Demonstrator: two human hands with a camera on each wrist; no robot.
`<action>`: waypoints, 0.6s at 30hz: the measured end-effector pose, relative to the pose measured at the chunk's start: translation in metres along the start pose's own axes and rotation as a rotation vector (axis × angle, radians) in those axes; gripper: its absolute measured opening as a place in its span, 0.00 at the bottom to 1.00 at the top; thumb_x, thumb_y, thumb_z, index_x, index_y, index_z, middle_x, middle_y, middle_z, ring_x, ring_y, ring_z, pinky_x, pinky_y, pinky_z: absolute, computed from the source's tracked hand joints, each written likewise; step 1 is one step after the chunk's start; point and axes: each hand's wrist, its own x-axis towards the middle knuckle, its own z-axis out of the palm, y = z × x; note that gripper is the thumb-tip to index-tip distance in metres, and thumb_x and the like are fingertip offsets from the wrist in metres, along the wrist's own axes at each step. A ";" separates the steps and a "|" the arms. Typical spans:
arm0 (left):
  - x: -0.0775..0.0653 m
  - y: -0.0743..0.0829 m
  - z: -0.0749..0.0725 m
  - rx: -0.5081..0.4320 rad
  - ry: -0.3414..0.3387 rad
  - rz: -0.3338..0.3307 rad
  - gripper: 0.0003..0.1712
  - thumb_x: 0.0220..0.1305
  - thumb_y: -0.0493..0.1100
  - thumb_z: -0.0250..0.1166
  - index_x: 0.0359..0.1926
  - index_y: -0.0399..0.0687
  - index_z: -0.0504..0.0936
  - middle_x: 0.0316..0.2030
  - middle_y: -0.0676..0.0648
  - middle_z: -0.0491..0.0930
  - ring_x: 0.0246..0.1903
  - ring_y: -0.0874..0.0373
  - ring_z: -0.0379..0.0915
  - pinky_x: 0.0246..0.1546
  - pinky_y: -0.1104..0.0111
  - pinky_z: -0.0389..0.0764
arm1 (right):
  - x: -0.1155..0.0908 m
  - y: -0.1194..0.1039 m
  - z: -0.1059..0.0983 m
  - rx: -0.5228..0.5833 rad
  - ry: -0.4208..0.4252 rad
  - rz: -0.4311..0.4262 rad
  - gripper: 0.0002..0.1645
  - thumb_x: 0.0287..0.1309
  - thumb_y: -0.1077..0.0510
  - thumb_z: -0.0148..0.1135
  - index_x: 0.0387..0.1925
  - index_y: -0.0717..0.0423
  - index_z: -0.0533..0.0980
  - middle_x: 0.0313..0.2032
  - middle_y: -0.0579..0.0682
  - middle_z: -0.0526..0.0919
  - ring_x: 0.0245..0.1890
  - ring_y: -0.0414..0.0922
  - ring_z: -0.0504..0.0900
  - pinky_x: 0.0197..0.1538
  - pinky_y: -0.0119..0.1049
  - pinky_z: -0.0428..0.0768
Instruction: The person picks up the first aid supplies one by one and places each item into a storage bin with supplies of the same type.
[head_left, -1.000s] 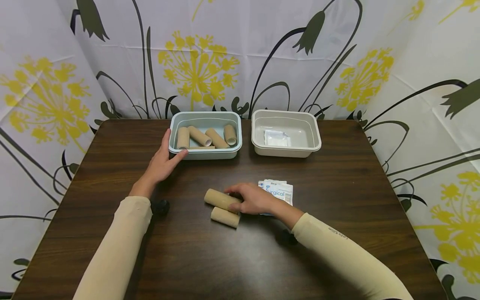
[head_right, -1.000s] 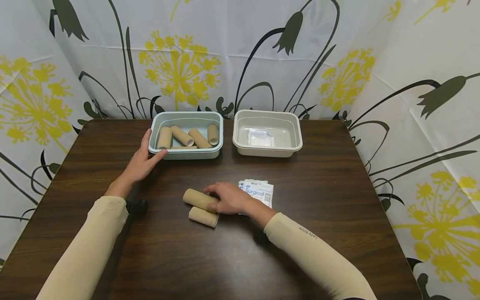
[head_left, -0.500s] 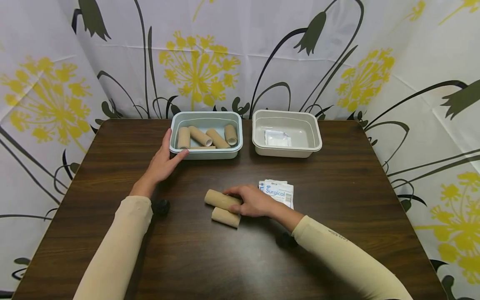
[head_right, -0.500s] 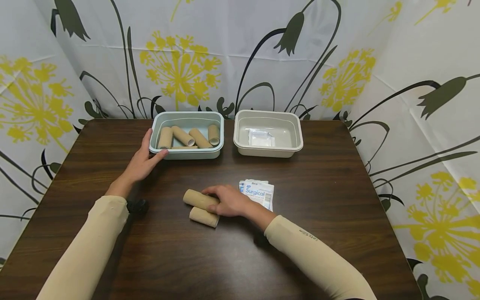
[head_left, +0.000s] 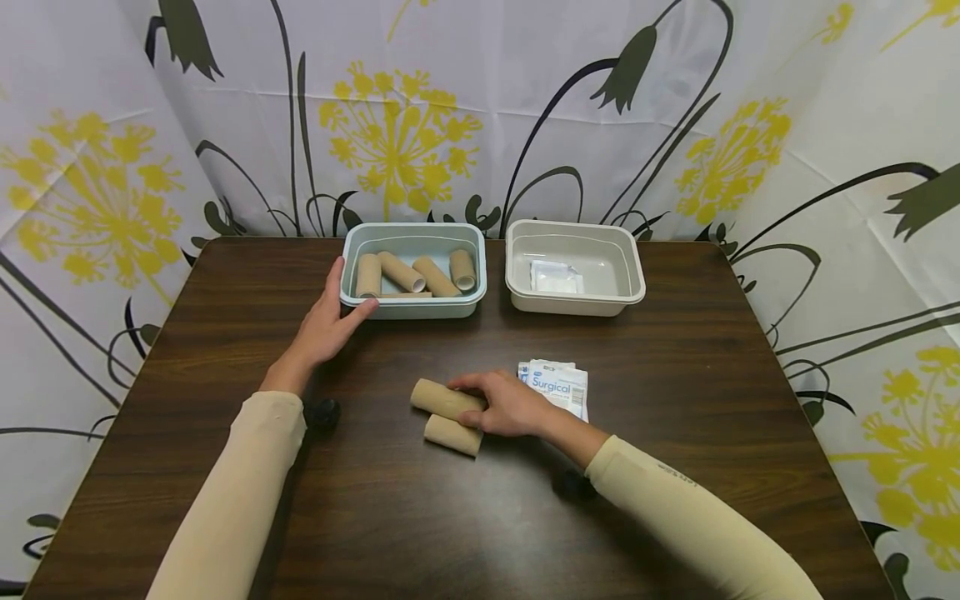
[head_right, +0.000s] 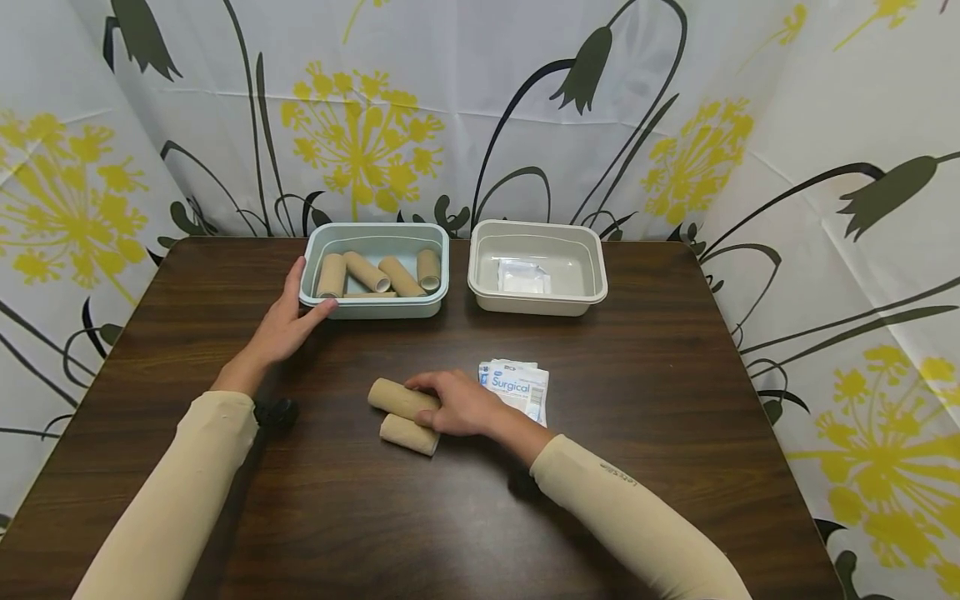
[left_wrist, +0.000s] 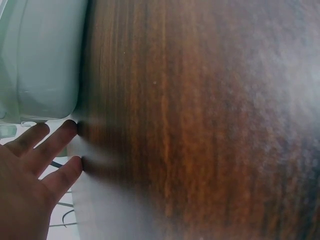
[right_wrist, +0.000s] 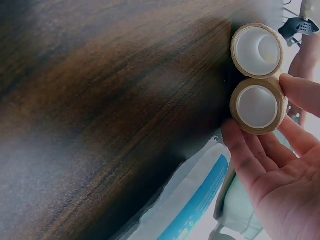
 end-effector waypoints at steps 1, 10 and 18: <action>0.000 0.000 0.000 -0.001 -0.001 0.003 0.54 0.67 0.67 0.55 0.77 0.67 0.27 0.77 0.42 0.38 0.73 0.37 0.42 0.65 0.37 0.48 | 0.000 0.000 0.000 0.005 0.000 0.000 0.28 0.60 0.54 0.66 0.61 0.55 0.75 0.50 0.47 0.82 0.44 0.37 0.78 0.50 0.34 0.75; 0.001 0.000 0.000 0.006 -0.002 -0.003 0.55 0.67 0.67 0.55 0.77 0.65 0.27 0.77 0.43 0.37 0.73 0.38 0.41 0.66 0.37 0.47 | -0.004 0.003 -0.003 0.003 0.018 0.021 0.28 0.60 0.55 0.66 0.62 0.53 0.76 0.50 0.45 0.83 0.43 0.36 0.78 0.49 0.33 0.75; 0.000 0.000 0.000 0.004 0.000 -0.002 0.54 0.67 0.67 0.55 0.77 0.65 0.27 0.77 0.43 0.38 0.73 0.38 0.42 0.65 0.37 0.48 | -0.007 0.003 -0.009 0.007 0.035 0.022 0.27 0.60 0.56 0.66 0.61 0.53 0.76 0.51 0.46 0.83 0.46 0.37 0.79 0.51 0.35 0.75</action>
